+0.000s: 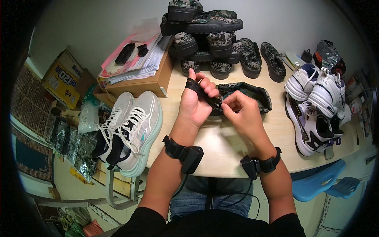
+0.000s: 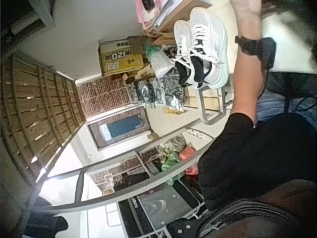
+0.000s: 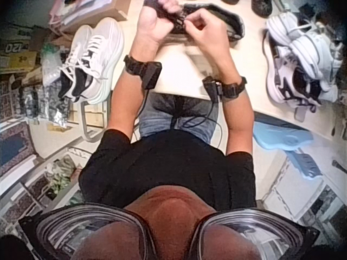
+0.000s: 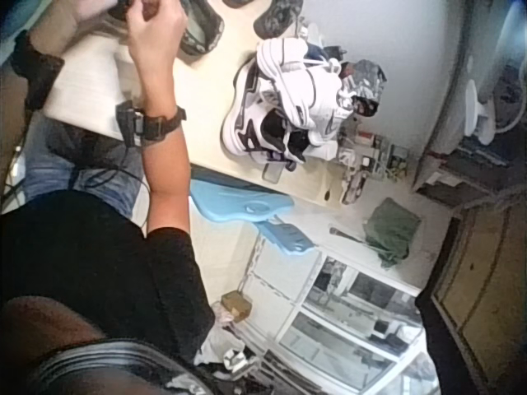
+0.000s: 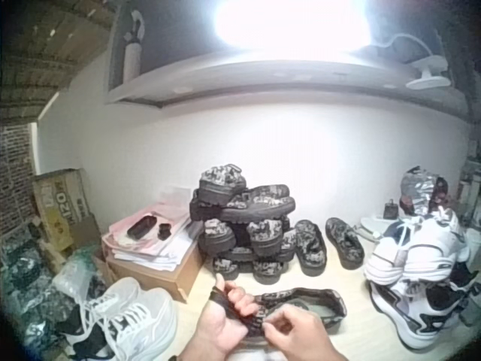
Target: The person is lacing a pair of camouflage-patterned sneakers on a desk.
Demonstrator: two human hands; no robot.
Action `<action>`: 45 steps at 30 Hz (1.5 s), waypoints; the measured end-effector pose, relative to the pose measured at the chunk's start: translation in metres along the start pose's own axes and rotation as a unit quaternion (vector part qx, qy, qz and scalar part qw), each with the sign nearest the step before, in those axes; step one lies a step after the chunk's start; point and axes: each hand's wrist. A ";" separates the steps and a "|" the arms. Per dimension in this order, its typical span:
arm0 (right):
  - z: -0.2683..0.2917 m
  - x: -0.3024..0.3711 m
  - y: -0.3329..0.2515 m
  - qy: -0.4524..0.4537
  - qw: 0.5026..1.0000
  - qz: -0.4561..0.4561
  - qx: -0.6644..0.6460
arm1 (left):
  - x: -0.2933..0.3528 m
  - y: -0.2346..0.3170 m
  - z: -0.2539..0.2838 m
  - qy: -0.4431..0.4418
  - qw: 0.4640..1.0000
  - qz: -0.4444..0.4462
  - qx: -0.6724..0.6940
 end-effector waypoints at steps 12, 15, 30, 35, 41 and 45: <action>-0.006 0.001 -0.001 -0.070 0.959 -0.092 -0.258 | 0.004 -0.002 0.001 -0.103 0.992 -0.029 -0.060; -0.014 0.001 -0.001 -0.028 0.943 -0.089 -0.321 | 0.002 -0.007 0.000 -0.095 0.990 -0.065 -0.078; 0.084 -0.020 -0.003 0.212 0.963 -0.017 -0.168 | 0.005 -0.005 0.000 -0.058 0.820 -0.042 -0.567; 0.109 -0.018 0.012 0.109 0.989 -0.057 0.086 | 0.003 -0.007 0.010 -0.015 0.641 -0.086 -0.763; 0.100 -0.017 0.013 0.136 0.961 0.008 0.239 | 0.012 -0.012 -0.004 -0.001 0.618 -0.076 -0.782; 0.095 -0.017 0.017 0.131 0.937 0.051 0.320 | 0.007 -0.010 0.000 -0.020 0.730 -0.055 -0.681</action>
Point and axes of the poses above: each hand's wrist, its own x-axis away from the middle knuckle, its own z-axis out of the back of the hand, y = z × x, and after that the axes turned 2 degrees about y, right-handed
